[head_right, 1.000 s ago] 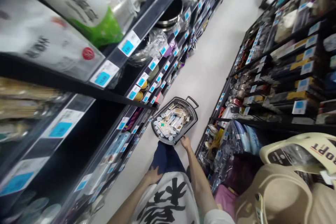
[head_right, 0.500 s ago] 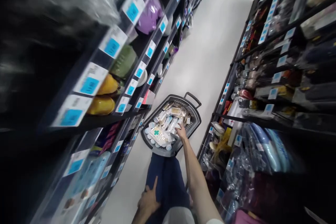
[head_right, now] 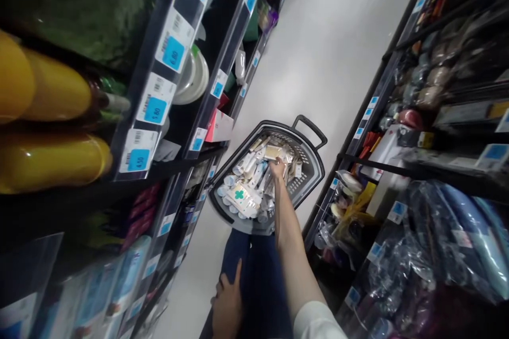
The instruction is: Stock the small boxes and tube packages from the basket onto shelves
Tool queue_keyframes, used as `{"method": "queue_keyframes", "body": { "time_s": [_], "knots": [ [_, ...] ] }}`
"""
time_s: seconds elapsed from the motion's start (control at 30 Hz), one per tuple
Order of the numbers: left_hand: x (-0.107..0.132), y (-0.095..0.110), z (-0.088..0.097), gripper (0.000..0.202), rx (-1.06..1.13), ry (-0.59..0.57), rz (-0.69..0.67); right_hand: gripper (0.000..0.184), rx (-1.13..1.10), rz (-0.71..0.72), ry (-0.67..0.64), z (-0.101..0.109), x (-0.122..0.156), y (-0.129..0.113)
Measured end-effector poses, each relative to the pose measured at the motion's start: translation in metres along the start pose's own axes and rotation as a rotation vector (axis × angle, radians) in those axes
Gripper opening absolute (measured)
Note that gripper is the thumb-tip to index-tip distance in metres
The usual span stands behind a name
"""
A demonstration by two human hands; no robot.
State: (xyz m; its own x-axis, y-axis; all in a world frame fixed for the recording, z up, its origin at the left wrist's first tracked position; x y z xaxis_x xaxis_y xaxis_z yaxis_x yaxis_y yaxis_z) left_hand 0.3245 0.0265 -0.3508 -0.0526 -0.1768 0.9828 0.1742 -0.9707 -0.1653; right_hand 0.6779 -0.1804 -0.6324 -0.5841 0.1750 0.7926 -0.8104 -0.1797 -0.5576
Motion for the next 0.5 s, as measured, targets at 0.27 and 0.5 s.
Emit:
{"method": "queue_keyframes", "body": {
  "time_s": [0.27,0.5],
  "knots": [
    [-0.002,-0.009,0.007,0.092,-0.030,-0.002,0.016,0.061,-0.232,-0.023,-0.020,-0.006,-0.001,-0.009],
    [0.001,-0.005,0.004,0.100,-0.034,-0.015,-0.002,0.055,-0.305,-0.014,0.053,0.002,0.032,-0.016]
  ]
}}
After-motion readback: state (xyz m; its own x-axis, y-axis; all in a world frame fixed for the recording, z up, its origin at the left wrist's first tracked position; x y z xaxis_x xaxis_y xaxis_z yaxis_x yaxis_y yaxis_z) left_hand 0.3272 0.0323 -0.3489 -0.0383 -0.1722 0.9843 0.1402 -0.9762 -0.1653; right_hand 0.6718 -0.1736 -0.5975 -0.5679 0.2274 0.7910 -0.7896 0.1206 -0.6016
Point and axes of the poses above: each hand's wrist, its own x-axis away from the middle knuckle, its own z-axis out of the back of the hand, y = z × x, the point moved 10 cm from there along -x, towards the middle knuckle, and after that the axes turned 12 degrees about -y, right-handed, at the moved point
